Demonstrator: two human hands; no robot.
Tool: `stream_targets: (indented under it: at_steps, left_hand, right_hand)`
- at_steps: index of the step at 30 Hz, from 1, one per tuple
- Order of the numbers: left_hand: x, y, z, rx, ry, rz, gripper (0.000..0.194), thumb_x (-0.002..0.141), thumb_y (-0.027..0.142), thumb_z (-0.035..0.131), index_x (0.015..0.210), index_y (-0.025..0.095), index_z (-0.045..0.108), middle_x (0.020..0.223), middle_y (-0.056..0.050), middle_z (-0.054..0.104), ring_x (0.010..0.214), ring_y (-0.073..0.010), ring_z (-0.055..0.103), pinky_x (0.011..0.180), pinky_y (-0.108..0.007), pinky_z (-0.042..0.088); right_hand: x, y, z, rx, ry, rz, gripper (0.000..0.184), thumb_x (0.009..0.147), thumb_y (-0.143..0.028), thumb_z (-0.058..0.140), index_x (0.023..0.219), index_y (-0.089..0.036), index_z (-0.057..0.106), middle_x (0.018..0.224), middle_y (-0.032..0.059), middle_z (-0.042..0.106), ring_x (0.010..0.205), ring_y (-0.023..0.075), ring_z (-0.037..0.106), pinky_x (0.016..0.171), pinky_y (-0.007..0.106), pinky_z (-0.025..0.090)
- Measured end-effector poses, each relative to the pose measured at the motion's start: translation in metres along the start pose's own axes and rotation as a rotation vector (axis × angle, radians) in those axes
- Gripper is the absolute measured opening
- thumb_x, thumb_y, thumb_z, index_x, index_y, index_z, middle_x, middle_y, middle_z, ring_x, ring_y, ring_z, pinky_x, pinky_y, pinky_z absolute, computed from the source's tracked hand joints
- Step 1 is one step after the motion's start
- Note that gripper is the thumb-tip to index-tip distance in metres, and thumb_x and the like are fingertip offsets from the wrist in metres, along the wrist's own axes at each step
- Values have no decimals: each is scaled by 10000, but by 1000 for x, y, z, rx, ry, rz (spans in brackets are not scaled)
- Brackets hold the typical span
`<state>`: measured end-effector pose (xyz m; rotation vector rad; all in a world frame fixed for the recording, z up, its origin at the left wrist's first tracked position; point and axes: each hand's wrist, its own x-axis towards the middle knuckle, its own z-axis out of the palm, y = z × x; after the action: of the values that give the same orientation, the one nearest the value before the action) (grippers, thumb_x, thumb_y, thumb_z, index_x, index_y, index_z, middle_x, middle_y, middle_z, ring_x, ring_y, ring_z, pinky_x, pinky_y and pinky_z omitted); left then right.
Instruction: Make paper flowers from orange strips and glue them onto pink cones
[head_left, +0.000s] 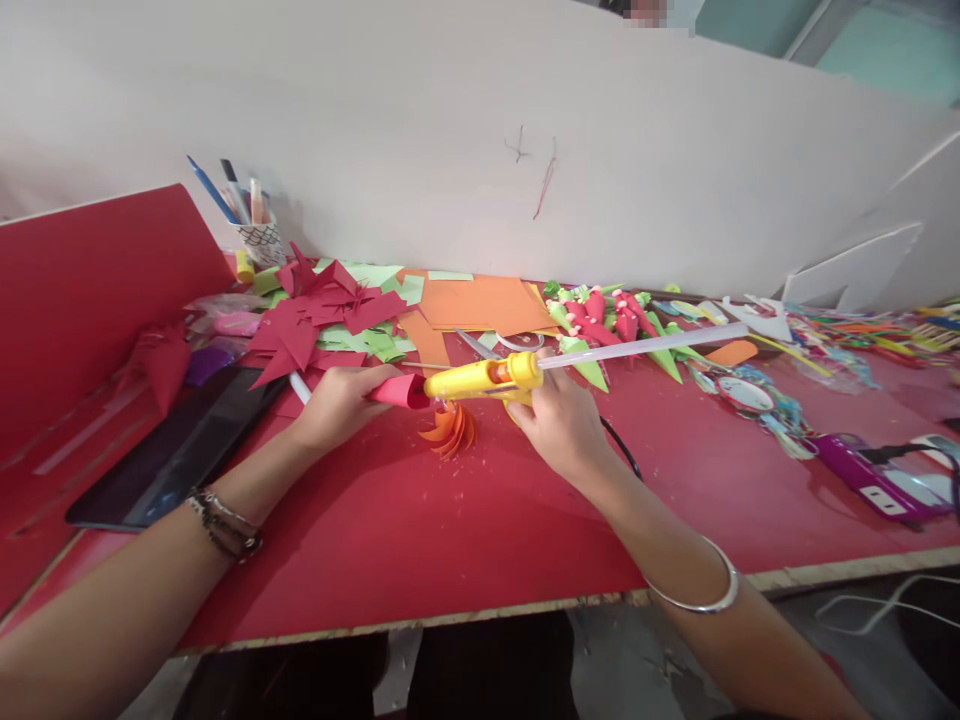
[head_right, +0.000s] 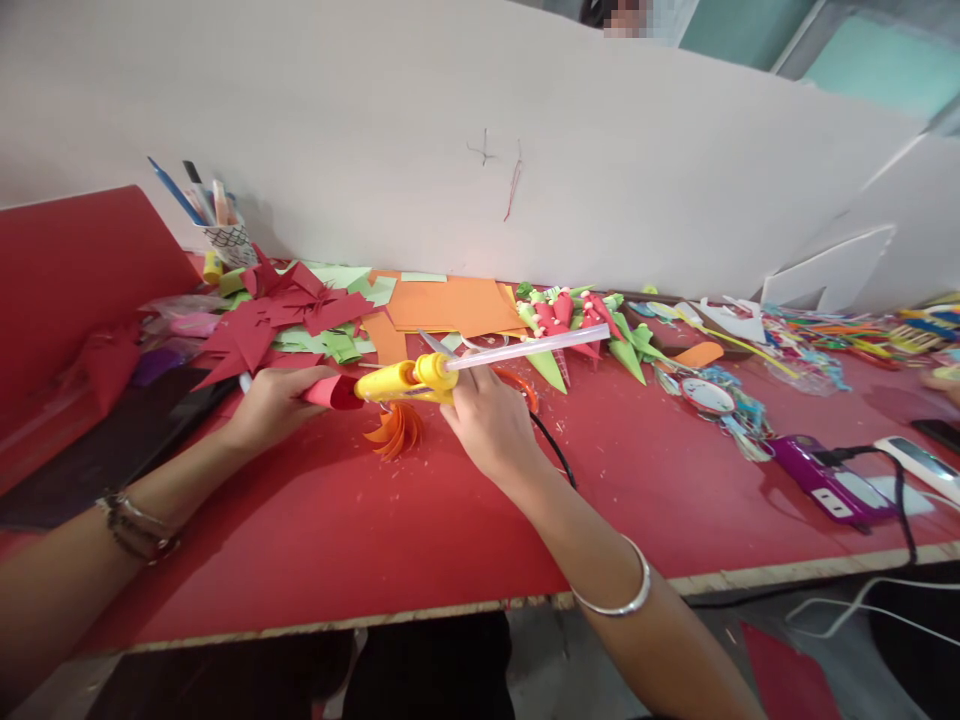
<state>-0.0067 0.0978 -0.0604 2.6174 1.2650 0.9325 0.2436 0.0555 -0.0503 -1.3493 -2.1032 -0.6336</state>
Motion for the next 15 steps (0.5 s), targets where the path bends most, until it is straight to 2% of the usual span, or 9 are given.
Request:
stream_targets:
  at_steps: [5, 10, 15]
  left_hand:
    - [0, 0, 0, 25, 31, 64, 215, 770, 289, 474, 822, 142, 621, 593, 7, 602, 476, -80, 490, 485, -170, 348]
    - [-1, -1, 0, 60, 28, 45, 219, 769, 289, 462, 823, 159, 631, 590, 10, 612, 466, -82, 496, 480, -166, 347]
    - [-2, -4, 1, 78, 49, 57, 223, 766, 259, 460, 868, 159, 632, 604, 6, 622, 471, -80, 502, 479, -159, 347]
  right_hand:
    - [1, -2, -2, 10, -17, 9, 329, 715, -178, 433, 1027, -104, 506, 892, 119, 572, 594, 174, 546, 396, 253, 362]
    - [2, -3, -2, 42, -30, 21, 358, 705, -170, 423, 1050, -100, 491, 943, 133, 554, 594, 167, 536, 389, 250, 338]
    - [3, -4, -3, 84, -40, 29, 361, 697, -158, 395, 1038, -90, 493, 856, 109, 560, 561, 158, 513, 378, 246, 308]
